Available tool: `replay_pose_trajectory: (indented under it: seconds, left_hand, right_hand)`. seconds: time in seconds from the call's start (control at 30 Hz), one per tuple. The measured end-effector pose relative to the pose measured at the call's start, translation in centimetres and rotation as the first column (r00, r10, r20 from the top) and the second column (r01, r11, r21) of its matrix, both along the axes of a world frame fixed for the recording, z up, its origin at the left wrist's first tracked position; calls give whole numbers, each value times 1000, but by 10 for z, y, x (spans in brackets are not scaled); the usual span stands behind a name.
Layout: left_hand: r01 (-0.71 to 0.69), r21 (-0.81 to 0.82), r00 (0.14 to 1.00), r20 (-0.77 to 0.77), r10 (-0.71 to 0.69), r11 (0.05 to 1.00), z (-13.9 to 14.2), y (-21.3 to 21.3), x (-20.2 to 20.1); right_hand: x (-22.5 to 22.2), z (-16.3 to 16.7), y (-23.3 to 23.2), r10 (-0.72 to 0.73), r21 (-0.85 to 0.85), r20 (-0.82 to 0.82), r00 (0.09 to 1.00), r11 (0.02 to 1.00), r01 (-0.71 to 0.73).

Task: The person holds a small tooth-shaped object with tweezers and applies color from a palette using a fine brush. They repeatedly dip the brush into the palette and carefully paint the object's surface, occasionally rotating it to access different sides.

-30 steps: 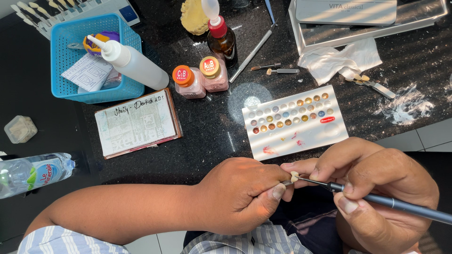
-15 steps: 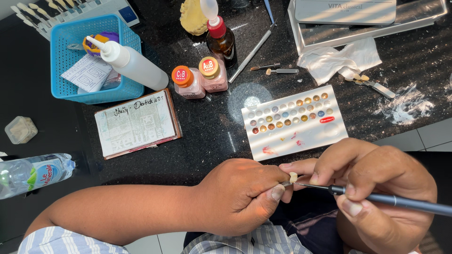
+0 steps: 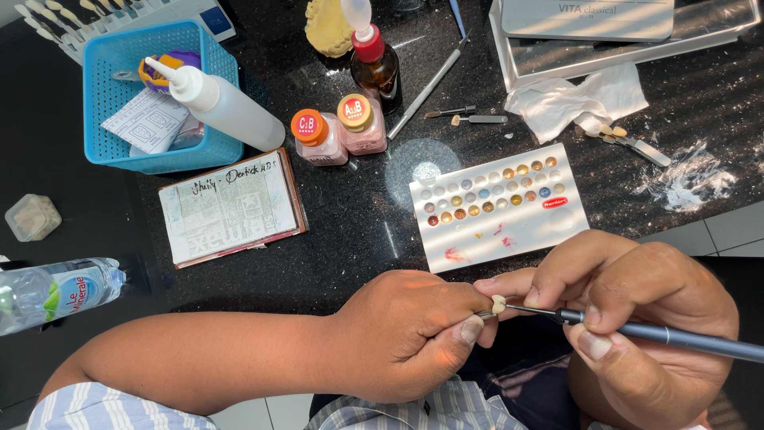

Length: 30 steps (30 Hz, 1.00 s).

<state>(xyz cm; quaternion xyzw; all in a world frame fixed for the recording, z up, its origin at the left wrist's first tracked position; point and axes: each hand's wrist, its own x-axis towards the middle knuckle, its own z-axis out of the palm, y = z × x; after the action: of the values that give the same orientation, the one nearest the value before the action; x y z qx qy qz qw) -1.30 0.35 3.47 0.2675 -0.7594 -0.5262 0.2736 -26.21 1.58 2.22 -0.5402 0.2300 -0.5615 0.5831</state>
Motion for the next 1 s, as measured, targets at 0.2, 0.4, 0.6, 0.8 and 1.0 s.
replay_pose_trajectory:
  seconds: [0.2,0.4,0.6,0.8,1.0]
  left_hand:
    - [1,8,1000,15,-1,1000,1,0,0]
    - [-3,-8,1000,14,3,1000,1,-1,-1]
    - [-10,11,1000,9,10,1000,2,-1,-1]
    - [-32,2,999,18,32,999,4,0,-1]
    - [-65,36,998,15,65,997,3,3,-1]
  right_hand:
    - [-1,0,2,-17,38,1,1000,999,17]
    - [-1,3,1,15,27,-19,1000,1000,-15]
    - [-2,7,-2,11,75,-7,1000,997,-10]
    - [-2,0,3,-34,-81,-130,991,996,24]
    - [-9,4,0,20,-99,-240,971,994,-45]
